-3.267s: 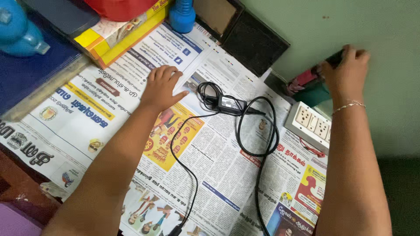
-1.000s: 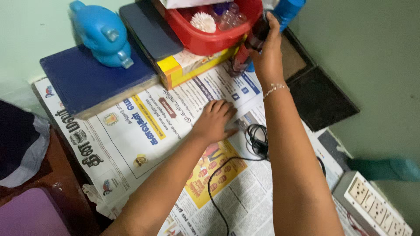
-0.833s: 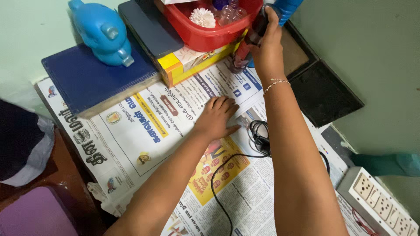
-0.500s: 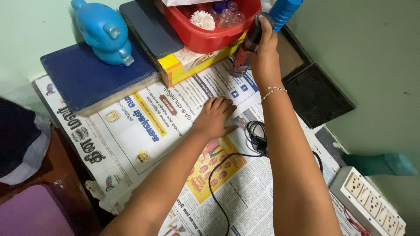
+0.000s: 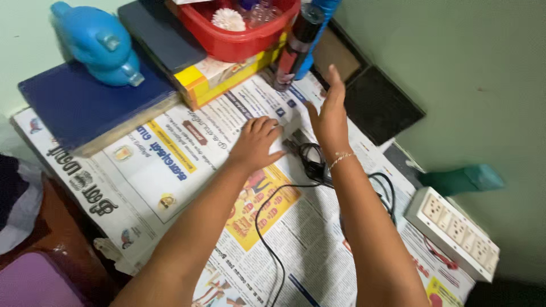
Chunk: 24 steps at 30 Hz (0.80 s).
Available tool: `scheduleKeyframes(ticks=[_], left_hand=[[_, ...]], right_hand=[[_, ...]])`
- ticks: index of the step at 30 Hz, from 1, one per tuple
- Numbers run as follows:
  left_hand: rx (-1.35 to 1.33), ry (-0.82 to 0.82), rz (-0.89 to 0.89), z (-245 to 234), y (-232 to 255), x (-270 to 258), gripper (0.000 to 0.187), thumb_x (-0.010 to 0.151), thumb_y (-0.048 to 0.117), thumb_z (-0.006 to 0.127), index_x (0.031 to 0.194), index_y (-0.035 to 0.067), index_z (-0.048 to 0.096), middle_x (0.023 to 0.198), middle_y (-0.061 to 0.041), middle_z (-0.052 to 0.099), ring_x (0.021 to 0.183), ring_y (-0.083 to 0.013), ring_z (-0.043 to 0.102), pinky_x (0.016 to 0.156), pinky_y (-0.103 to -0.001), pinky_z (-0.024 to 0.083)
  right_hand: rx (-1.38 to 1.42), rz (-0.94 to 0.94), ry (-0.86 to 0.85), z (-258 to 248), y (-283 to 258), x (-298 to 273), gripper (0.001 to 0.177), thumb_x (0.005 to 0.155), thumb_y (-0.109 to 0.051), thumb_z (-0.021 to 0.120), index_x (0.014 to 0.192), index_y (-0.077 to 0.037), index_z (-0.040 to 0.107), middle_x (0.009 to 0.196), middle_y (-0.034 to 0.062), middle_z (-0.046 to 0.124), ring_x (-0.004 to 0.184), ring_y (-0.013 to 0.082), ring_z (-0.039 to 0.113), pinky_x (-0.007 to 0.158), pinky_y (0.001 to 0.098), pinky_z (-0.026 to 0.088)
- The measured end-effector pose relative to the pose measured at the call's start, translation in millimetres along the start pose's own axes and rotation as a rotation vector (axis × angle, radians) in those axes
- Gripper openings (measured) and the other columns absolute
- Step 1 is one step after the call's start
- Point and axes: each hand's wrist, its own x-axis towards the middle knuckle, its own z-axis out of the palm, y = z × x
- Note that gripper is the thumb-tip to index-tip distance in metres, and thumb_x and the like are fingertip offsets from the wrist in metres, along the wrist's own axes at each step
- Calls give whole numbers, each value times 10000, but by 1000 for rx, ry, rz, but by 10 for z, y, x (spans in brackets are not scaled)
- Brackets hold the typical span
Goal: The person wipes a table surface covered with newspaper using a dark cloth, then picks up a power strip and wipes it. The person then picks up a power adapter cable, places it on the table, and plugs it into the power strip.
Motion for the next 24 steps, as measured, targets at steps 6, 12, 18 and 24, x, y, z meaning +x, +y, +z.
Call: scheduleKeyframes(ticks=[6,12,18,24], left_hand=[[22,48,28,5,0,-8,664,848,531,718,1342,103,601,1381,-93,528,1354,-303,406,1144,-495,284],[56,31,29,0,34,20,633,880,523,722,1343,107,606,1389,-95,531,1361,-301,412,1148,-490,294],[42,62,46,9,47,-78,644,835,469,754,1339,96,607,1383,-87,533,1358,-297,418,1157,-484,298],[4,89,39,55,15,-42,635,836,453,783,1320,96,580,1370,-89,538,1355,-314,435,1141,-503,317]], right_hand=[[-158,8,-83,-458,-143,-452,826,862,-91,814,1530,-132,330,1387,153,576,1113,306,689,860,411,579],[-143,102,-142,-408,-122,-752,700,892,-139,775,1481,-130,397,1330,127,628,1106,297,683,862,414,568],[-228,-9,-192,18,-162,-935,634,881,-166,766,1440,-147,468,1293,131,634,1142,354,647,864,449,554],[-191,-78,-66,149,365,-356,629,863,-126,789,1412,-96,483,1303,145,625,1217,373,595,970,455,514]])
